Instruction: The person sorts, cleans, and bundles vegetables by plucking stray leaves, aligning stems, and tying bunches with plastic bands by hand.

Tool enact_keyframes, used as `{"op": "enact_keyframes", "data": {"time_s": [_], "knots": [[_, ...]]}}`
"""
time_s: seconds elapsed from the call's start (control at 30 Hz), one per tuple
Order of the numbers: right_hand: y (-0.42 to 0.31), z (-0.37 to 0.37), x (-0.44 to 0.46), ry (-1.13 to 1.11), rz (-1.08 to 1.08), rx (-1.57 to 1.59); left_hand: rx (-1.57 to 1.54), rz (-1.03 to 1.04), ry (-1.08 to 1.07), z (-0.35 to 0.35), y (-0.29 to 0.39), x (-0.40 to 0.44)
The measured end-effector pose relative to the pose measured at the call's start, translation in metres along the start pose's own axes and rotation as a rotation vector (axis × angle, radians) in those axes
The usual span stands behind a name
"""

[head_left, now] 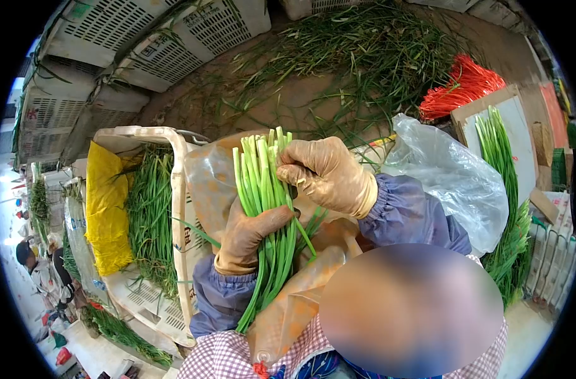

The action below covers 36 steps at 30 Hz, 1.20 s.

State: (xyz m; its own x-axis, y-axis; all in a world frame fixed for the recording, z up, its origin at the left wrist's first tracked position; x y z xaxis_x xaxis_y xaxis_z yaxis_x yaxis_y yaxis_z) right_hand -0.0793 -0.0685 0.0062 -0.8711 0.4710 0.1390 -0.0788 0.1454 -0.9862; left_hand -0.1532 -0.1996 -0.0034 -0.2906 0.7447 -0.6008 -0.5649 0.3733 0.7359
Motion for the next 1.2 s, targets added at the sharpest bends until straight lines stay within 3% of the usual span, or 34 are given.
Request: {"op": "enact_keyframes", "data": {"time_s": [0.1,0.2,0.23,0.3,0.33,0.37,0.4,0.47,0.5,0.53,0.57,0.6,0.63,0.67,0.7,0.73,0.8,0.87,0.97,1.03,1.13,1.17,1.2], "knots": [[0.002,-0.003,0.000,0.032,-0.115,-0.057,0.044,-0.026,0.044,0.001,-0.001,0.000],[0.001,-0.015,0.003,0.027,0.000,0.074,0.049,-0.034,0.086,-0.001,-0.001,0.000],[0.011,-0.024,0.006,0.090,-0.099,0.059,0.074,-0.036,0.084,-0.004,-0.002,0.001],[0.003,-0.063,0.011,0.294,0.165,0.528,0.098,-0.036,0.083,-0.005,-0.002,0.001],[0.016,-0.090,0.014,0.417,0.094,0.566,0.079,-0.029,0.084,-0.005,-0.002,0.001],[0.025,-0.109,0.016,0.582,-0.017,0.443,0.060,-0.022,0.085,-0.005,-0.002,0.000],[0.042,-0.125,0.017,0.534,0.086,0.047,0.060,-0.022,0.085,-0.006,-0.003,0.000],[0.058,-0.121,0.016,0.382,-0.001,-0.853,-0.028,-0.014,0.091,-0.006,-0.006,0.003],[0.069,-0.120,0.008,0.237,0.417,-0.976,-0.023,-0.011,0.079,-0.008,-0.005,0.006],[0.074,-0.115,-0.004,0.291,0.071,-0.621,-0.009,-0.043,0.030,-0.010,-0.006,0.007],[0.070,-0.096,-0.005,0.230,0.326,-0.002,0.005,-0.079,-0.017,-0.012,-0.008,0.007],[0.049,-0.073,-0.006,0.122,0.377,0.414,0.013,-0.083,-0.037,-0.009,-0.004,0.002],[0.043,-0.052,-0.002,-0.121,0.261,0.723,-0.040,-0.108,-0.027,0.001,0.001,-0.001],[0.048,-0.029,0.002,-0.188,0.132,0.798,-0.087,-0.145,-0.047,0.010,0.001,0.001],[0.034,-0.007,-0.001,-0.146,0.266,1.088,0.025,-0.112,-0.115,0.005,-0.004,0.007],[0.034,0.011,0.002,-0.140,0.260,1.295,0.139,-0.064,-0.193,-0.001,-0.010,0.015],[0.026,0.034,0.017,-0.071,0.261,1.212,0.076,0.028,-0.175,-0.011,-0.019,0.018],[0.005,0.024,0.029,-0.070,0.249,1.101,0.254,-0.014,-0.316,0.003,0.003,0.016],[-0.028,0.006,0.035,-0.010,0.051,1.087,0.500,-0.024,-0.433,-0.008,0.013,0.022],[-0.052,-0.034,0.040,0.108,-0.126,1.203,0.731,0.025,-0.480,-0.019,0.015,0.029],[-0.095,-0.127,0.043,0.006,-0.475,1.252,1.347,0.139,-0.590,-0.028,0.019,0.041],[-0.113,-0.161,0.031,0.021,-0.637,1.238,1.225,0.050,-0.537,0.013,0.037,0.021],[-0.128,-0.189,0.015,0.034,-0.743,1.143,1.604,0.324,-0.636,0.015,0.037,0.029]]}}
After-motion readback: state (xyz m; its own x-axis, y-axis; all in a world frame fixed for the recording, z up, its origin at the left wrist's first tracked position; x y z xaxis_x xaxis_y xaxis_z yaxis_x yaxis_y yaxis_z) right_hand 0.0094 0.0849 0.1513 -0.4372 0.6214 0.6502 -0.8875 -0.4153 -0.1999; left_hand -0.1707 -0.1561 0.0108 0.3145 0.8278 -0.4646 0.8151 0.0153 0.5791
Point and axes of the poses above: each hand's wrist, its own x-axis towards the middle knuckle, its own z-axis out of the palm, y = z × x, the point moved 5 cm from there along x, towards the middle knuckle, and after that the axes turned 9 degrees about x, right-handed, at the moved point
